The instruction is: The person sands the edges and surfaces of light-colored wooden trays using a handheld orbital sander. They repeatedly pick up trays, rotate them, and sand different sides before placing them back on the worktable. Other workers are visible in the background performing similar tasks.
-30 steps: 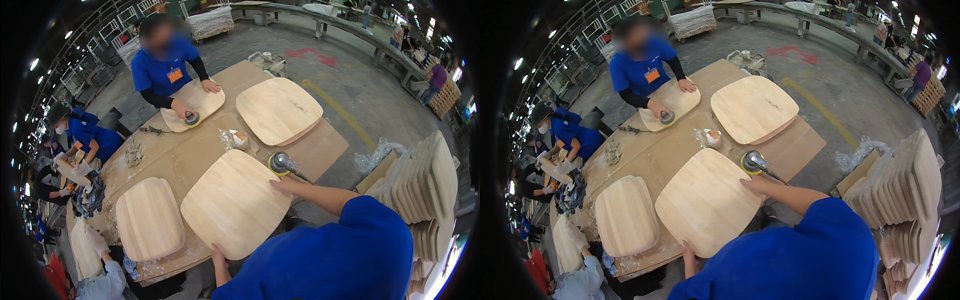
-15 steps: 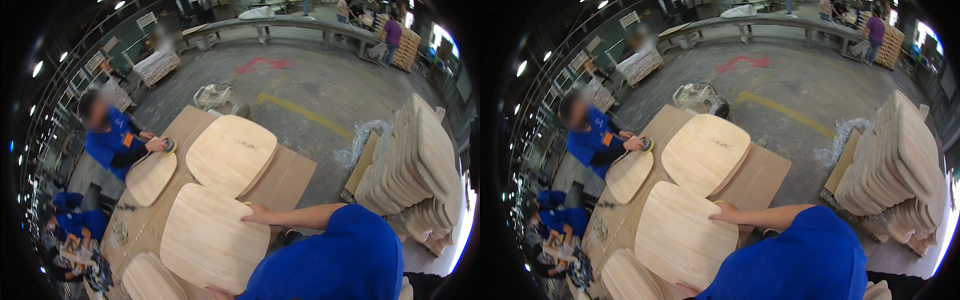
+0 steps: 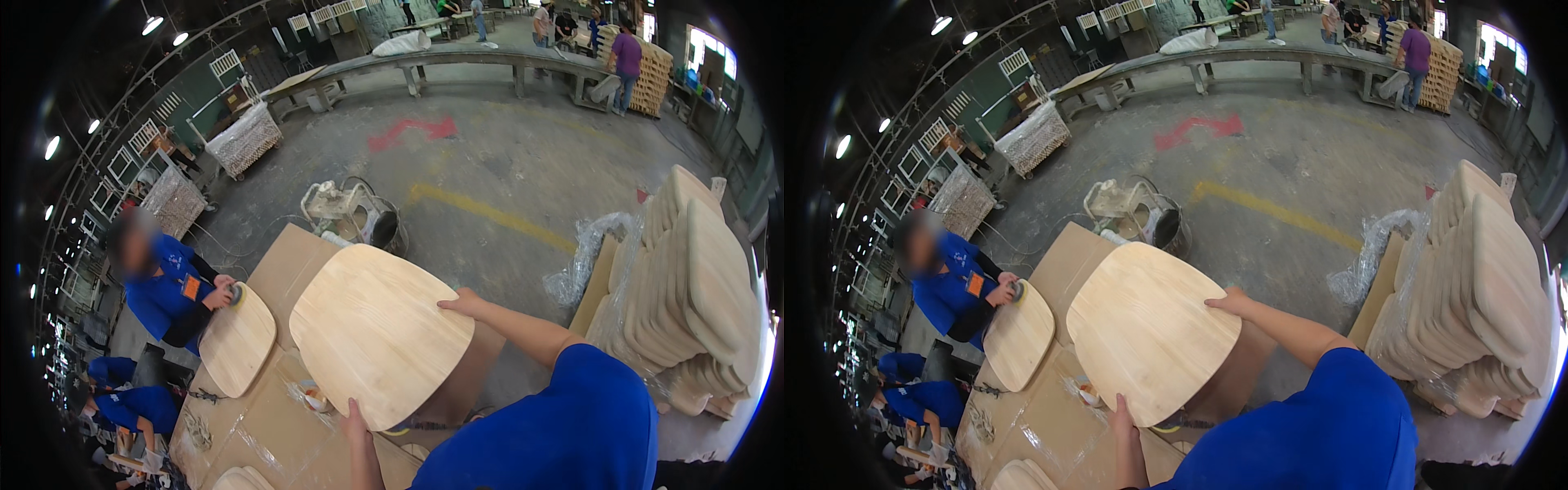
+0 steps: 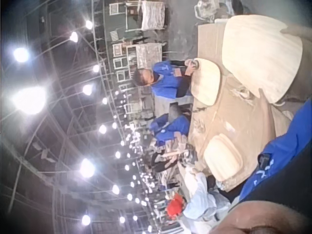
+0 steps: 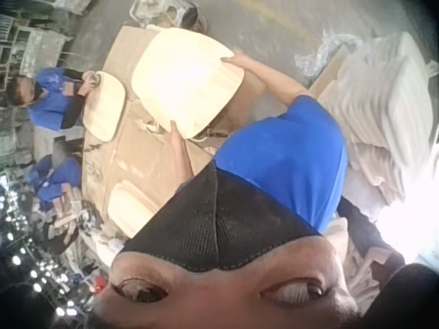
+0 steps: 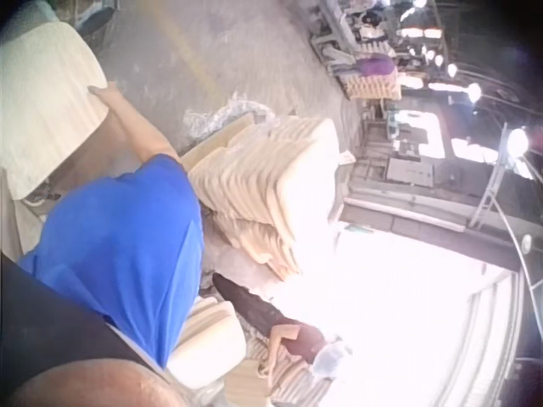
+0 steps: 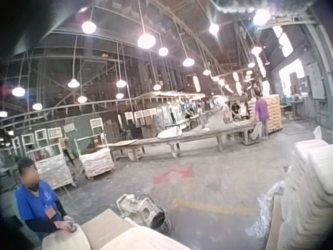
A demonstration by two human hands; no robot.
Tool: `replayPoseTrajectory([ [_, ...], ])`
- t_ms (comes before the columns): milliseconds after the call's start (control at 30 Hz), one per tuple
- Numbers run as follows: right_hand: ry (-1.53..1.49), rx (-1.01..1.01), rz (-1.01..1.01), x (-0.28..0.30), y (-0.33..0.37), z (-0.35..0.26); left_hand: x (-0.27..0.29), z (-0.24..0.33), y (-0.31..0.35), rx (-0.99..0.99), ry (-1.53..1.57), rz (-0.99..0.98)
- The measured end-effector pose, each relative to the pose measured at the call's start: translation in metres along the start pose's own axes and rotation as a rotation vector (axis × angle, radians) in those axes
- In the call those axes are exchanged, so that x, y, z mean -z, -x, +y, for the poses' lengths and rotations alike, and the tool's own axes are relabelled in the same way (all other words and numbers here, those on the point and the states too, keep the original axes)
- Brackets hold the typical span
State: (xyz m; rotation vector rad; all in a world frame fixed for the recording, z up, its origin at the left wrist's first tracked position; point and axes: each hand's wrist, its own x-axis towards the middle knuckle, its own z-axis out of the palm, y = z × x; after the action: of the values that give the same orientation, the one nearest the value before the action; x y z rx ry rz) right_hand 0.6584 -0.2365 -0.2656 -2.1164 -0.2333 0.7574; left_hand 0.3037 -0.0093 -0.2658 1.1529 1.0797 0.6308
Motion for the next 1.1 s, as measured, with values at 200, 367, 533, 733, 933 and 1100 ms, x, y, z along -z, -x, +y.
replayPoseTrajectory([
  [200, 0.038, 0.084, 0.024, 0.003, -0.061, -0.035, -0.021, 0.011, -0.066, 0.010, -0.049, -0.030],
  [367, 0.241, 0.171, 0.146, -0.006, -0.085, -0.088, -0.009, 0.055, -0.058, 0.139, -0.262, -0.130],
  [533, 0.140, 0.724, 0.084, -0.098, -0.038, -0.125, 0.057, 0.034, 0.040, -0.124, -0.292, -0.030],
  [733, 0.325, 0.747, -0.887, -0.292, 0.138, -0.108, 0.214, -0.051, 0.249, 0.038, -0.381, 0.507],
  [933, 0.990, 1.031, -1.758, -0.370, 0.376, -0.015, 0.272, -0.150, 0.591, 0.235, -0.398, 1.522],
  [1100, 1.276, 1.247, -2.191, -0.374, 0.525, 0.061, 0.175, -0.195, 0.811, 0.239, -0.131, 2.221],
])
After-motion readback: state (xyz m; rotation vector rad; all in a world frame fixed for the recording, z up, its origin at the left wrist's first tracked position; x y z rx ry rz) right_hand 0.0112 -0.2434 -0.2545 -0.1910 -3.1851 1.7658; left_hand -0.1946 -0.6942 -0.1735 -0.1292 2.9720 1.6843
